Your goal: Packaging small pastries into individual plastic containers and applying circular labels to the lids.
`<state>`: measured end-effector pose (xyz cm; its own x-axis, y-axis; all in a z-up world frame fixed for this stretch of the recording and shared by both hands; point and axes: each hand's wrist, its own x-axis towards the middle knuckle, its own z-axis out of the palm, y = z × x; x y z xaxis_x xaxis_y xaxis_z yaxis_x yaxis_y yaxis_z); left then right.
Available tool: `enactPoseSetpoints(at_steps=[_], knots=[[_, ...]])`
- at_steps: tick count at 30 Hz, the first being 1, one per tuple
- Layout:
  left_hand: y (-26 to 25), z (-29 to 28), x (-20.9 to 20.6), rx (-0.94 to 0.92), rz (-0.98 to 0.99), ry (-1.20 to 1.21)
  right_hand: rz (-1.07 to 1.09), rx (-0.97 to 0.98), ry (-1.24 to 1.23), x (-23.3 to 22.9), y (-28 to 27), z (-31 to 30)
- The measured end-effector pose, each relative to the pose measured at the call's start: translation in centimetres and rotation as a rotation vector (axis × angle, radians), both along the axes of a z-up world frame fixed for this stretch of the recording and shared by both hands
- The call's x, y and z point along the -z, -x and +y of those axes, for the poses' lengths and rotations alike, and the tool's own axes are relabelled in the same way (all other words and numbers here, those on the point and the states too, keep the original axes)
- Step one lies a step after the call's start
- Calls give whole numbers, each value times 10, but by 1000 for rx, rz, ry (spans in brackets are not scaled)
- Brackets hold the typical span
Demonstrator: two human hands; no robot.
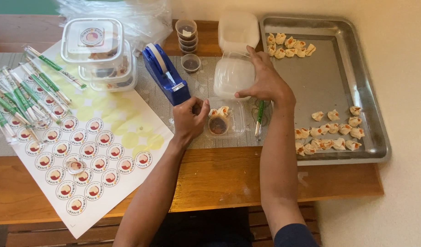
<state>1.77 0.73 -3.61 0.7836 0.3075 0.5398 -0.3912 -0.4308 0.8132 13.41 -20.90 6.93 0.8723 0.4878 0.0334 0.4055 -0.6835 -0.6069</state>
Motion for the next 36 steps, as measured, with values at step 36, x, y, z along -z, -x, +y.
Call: enactPoseSetpoints(at_steps=[36], knots=[[24, 5, -62, 395, 234, -389, 143, -249, 152, -3, 98, 4]])
